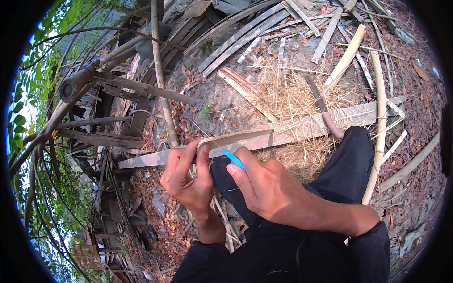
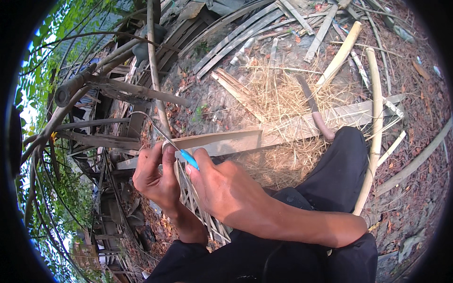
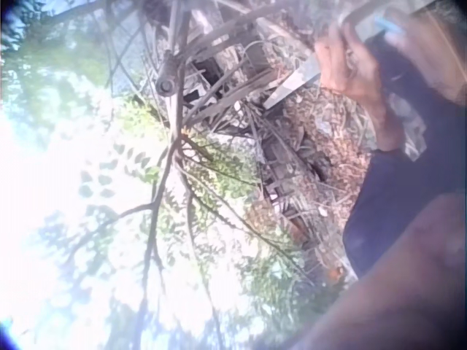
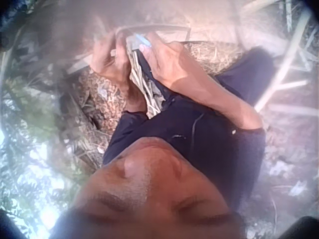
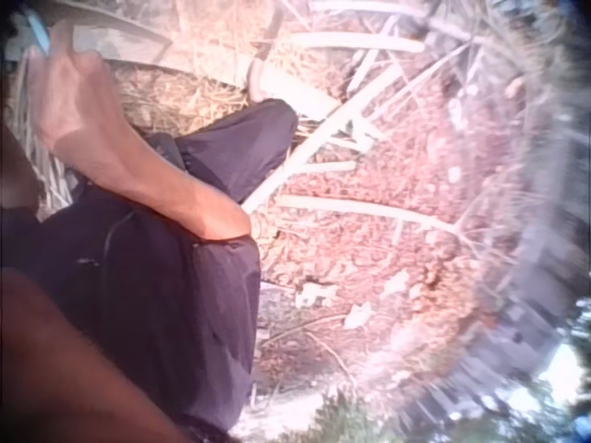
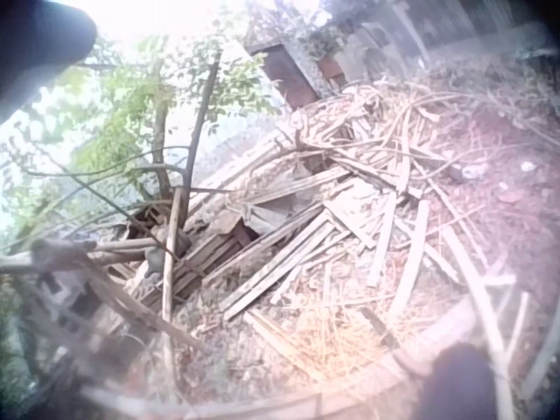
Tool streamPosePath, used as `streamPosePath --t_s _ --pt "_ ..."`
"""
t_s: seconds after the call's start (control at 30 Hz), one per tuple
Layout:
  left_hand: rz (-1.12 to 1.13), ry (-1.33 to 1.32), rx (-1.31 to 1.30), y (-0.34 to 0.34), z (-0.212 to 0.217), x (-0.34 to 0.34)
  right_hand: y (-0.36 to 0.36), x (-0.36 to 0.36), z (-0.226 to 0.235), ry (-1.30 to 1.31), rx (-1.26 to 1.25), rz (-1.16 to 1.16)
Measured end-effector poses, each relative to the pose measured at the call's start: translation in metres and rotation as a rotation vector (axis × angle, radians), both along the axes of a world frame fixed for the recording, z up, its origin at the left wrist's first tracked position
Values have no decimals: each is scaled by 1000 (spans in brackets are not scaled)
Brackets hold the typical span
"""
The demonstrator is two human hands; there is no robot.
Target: The person sits on the ground and uses a blue utility knife to split a long piece of bamboo into thin strips. They hold the bamboo with their left hand and carefully guide the knife along the length of the material, creating multiple narrow slats.
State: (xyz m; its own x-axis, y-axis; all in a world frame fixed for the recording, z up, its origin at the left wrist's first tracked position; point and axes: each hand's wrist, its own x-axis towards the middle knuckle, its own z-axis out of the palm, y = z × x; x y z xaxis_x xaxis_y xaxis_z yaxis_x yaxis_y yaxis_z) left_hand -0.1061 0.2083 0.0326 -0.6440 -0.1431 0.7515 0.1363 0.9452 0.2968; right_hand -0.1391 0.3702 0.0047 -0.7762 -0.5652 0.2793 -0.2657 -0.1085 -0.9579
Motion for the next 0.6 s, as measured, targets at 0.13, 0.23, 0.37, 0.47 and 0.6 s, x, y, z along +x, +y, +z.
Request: streamPosePath --t_s 0.13,0.23,0.37,0.47,0.6 --pt "-3 11 -64 7 0 4 1 2 -4 17 83 -9" --pt "-20 23 -87 5 -3 3 4 -1 -17 89 112 -38" --pt "19 55 -22 0 4 1 -1 -4 -122 128 393 -184" --pt "9 26 -26 -1 1 6 4 -8 -101 50 429 -151" --pt "30 9 -35 -5 5 5 13 -12 -17 -35 137 -70"
